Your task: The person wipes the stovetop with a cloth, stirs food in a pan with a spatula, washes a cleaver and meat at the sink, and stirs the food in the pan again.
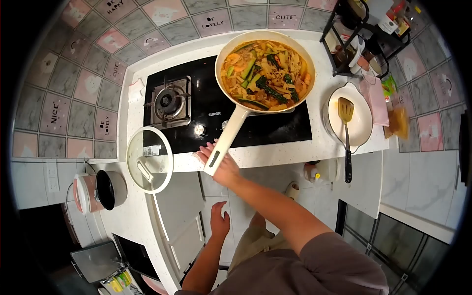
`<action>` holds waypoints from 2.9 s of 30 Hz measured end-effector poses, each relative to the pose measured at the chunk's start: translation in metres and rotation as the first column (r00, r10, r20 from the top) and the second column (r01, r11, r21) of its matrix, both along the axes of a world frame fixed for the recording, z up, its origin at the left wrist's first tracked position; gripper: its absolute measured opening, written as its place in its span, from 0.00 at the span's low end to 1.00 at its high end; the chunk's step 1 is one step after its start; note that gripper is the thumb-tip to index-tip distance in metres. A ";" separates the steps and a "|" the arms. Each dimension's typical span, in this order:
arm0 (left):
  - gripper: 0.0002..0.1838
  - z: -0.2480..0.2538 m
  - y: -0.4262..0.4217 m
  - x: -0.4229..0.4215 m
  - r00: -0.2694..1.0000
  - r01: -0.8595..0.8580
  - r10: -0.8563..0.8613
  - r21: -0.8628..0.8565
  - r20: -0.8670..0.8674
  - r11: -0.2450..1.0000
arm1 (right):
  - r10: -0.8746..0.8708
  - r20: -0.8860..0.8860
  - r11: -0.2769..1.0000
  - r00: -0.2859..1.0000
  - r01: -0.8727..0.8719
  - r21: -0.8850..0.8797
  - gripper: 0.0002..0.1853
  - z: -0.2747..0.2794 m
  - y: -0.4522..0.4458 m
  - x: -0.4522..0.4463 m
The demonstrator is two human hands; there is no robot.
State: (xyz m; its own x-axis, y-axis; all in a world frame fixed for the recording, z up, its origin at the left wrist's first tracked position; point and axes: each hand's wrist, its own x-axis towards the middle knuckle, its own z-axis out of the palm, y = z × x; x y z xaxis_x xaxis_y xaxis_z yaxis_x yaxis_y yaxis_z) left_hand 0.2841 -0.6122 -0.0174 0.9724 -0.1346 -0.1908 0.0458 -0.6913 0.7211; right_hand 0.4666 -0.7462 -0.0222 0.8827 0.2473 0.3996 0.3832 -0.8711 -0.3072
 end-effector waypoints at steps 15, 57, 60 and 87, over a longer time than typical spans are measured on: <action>0.21 -0.016 -0.013 -0.025 0.933 0.117 -0.180 -0.209 -0.312 0.971 | -0.300 -0.183 0.874 0.936 0.347 0.339 0.23 0.009 -0.204 -0.082; 0.19 -0.039 0.001 -0.038 0.805 0.094 -0.213 -0.236 -0.554 0.967 | -0.591 -0.134 0.720 0.796 0.595 0.357 0.25 0.007 -0.245 -0.067; 0.18 -0.045 0.000 -0.040 0.791 0.083 -0.216 -0.251 -0.572 0.964 | -0.607 -0.141 0.697 0.782 0.609 0.379 0.24 0.006 -0.245 -0.064; 0.15 -0.040 0.001 -0.050 0.755 0.106 -0.250 -0.263 -0.607 0.959 | -0.631 -0.158 0.704 0.760 0.646 0.295 0.19 0.012 -0.248 -0.094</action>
